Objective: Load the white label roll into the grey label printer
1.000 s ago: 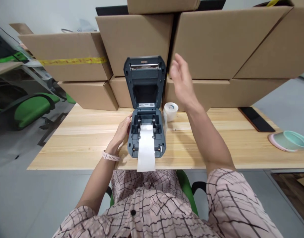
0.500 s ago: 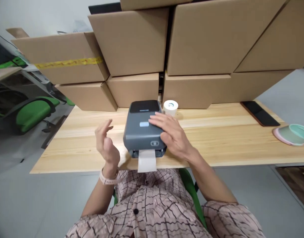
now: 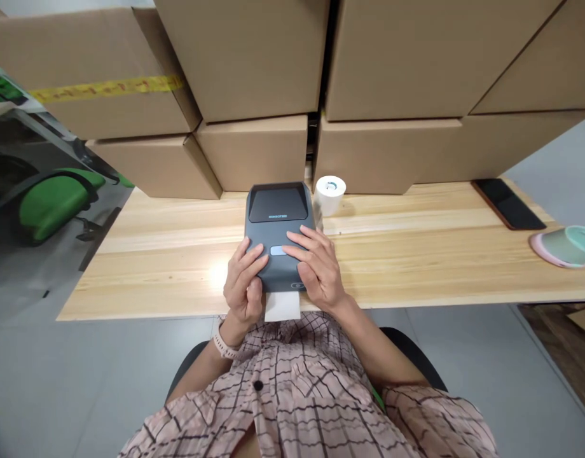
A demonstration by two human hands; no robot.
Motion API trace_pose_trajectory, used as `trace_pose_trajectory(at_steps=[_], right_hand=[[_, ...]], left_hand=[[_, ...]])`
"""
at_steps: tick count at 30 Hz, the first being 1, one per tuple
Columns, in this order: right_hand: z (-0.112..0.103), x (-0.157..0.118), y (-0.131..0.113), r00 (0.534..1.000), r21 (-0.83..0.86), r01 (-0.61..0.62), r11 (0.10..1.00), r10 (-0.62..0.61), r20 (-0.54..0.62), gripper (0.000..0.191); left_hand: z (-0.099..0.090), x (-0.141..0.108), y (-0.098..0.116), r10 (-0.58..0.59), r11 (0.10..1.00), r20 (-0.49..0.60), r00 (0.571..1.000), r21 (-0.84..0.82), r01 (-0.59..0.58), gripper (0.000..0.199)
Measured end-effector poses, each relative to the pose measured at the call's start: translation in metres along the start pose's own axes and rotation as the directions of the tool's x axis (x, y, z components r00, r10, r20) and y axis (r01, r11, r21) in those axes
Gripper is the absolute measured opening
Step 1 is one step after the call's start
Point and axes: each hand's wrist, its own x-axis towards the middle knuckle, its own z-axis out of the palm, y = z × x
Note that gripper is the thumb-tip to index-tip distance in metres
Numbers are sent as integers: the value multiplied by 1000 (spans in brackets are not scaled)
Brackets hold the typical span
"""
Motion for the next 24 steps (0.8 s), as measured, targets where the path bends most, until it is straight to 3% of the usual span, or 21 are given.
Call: trace_pose_trajectory(at_steps=[3, 5, 7, 8, 9, 10, 11, 13, 14, 15, 17, 22, 24], right_hand=[[3, -1, 0, 1000, -2, -29, 1000, 29, -2, 44], [4, -2, 0, 999, 8, -35, 999, 35, -12, 43], [5, -2, 0, 999, 11, -47, 999, 47, -24, 43], [6, -2, -1, 998, 6, -56, 998, 57, -26, 43], [6, -2, -1, 997, -1, -65, 998, 65, -28, 43], [7, -2, -1, 997, -6, -72, 997, 71, -32, 43], [7, -2, -2, 997, -7, -72, 997, 72, -39, 43], [8, -1, -2, 997, 5, -60, 998, 61, -52, 42], [8, -2, -2, 997, 11, -56, 998, 56, -56, 41], [8, -2, -2, 997, 11, -55, 998, 56, -55, 41], [8, -2, -1, 997, 2, -67, 998, 67, -37, 43], [-5, 3, -2, 999, -5, -13, 1000, 13, 52, 46], [-13, 9, -6, 991, -72, 25, 997, -15, 135, 49]], left_hand=[[-4, -9, 6, -50, 998, -9, 999, 22, 51, 41], [-13, -23, 13, -119, 990, -135, 984, 59, 127, 33], [-22, -37, 21, -251, 962, -260, 932, 39, 270, 25], [-26, -43, 25, -369, 926, -224, 902, -10, 377, 30], [-28, -47, 30, -509, 861, -118, 853, -77, 503, 39], [-29, -49, 34, -641, 753, 59, 765, -148, 642, 48], [-29, -49, 38, -724, 601, 269, 635, -204, 772, 55], [-25, -44, 45, -708, 250, 608, 359, -260, 933, 58], [-23, -40, 47, -657, 106, 703, 272, -271, 957, 57], [-21, -35, 50, -624, 12, 747, 228, -283, 959, 56], [-20, -27, 52, -630, -11, 743, 225, -298, 955, 52], [-27, -20, 49, -647, 352, 656, 388, -194, 916, 58], [-30, -23, 47, -645, 449, 625, 439, -155, 880, 58]])
